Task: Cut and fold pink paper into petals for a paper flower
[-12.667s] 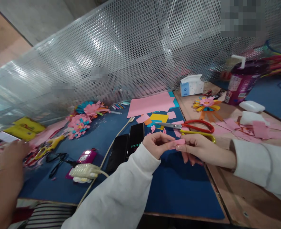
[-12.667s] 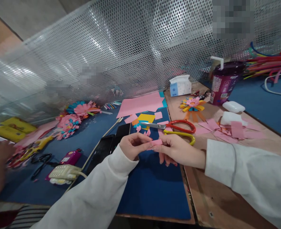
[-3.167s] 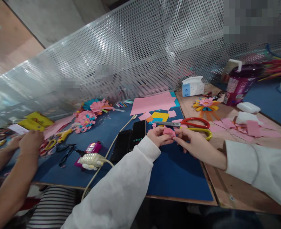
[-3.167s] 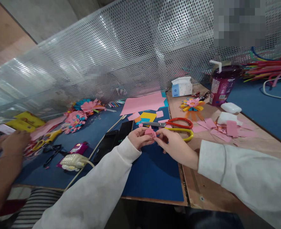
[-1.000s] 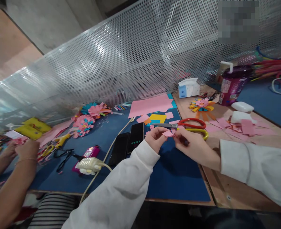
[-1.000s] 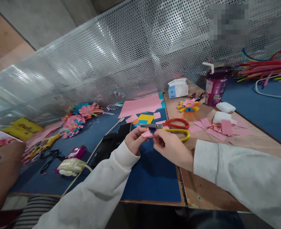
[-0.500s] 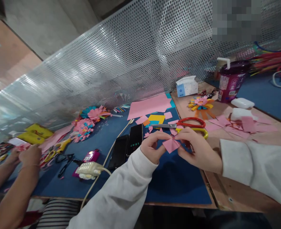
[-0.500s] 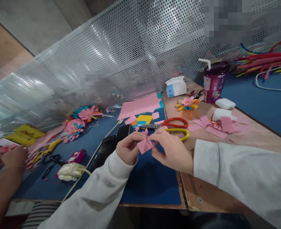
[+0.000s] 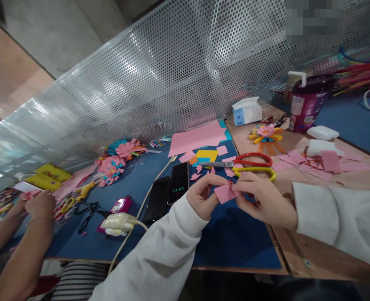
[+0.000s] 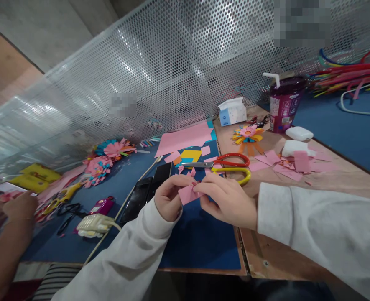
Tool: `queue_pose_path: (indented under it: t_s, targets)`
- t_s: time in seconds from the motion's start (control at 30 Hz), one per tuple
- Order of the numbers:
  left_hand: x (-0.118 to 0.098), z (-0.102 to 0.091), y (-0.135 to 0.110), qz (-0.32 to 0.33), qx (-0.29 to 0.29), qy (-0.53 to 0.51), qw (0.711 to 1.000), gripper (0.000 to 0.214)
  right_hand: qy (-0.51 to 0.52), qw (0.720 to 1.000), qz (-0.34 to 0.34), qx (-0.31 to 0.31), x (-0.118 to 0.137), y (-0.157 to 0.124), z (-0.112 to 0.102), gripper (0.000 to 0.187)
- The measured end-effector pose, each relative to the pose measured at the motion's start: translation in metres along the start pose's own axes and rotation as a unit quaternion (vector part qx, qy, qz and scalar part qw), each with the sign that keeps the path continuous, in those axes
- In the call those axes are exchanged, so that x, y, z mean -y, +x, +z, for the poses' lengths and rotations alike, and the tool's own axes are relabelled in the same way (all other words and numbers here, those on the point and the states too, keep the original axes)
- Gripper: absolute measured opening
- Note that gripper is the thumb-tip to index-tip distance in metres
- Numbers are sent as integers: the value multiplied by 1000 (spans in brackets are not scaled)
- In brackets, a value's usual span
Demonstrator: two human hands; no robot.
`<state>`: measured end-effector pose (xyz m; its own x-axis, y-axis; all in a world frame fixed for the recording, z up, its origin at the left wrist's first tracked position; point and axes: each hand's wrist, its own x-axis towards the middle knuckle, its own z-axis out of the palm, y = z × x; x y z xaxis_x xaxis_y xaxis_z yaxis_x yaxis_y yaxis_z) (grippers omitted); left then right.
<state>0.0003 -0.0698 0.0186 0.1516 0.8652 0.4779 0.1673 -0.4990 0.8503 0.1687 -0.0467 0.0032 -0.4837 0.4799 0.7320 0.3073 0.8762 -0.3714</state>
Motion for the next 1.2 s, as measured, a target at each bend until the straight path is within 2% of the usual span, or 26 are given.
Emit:
queue_pose_path:
  t_s: [0.17, 0.3, 0.47, 0.63, 0.77, 0.9, 1.0, 1.2]
  targets:
    - [6, -1, -1, 46, 8, 7, 999, 10, -10, 1000, -11, 1, 0, 0, 1, 15]
    - [8, -3, -1, 88, 23, 13, 996, 11, -25, 997, -61, -48, -2, -2, 4, 19]
    - [4, -1, 0, 30, -7, 0, 1000, 11, -68, 989, -92, -96, -4, -2, 6, 23]
    - [19, 1, 2, -43, -71, -74, 994, 17, -116, 984, -97, -92, -11, 2, 7, 24]
    - [28, -1, 4, -99, -63, -128, 985, 27, -139, 981, -94, -92, -18, 4, 9, 24]
    - [22, -1, 6, -137, -63, -142, 978, 33, -136, 983, -91, -85, -22, 4, 10, 26]
    - [17, -2, 8, -143, -50, -154, 976, 35, -125, 983, -94, -95, -21, 4, 9, 24]
    - [17, -3, 10, -121, -66, -155, 978, 36, -105, 983, -108, -105, -20, 4, 7, 17]
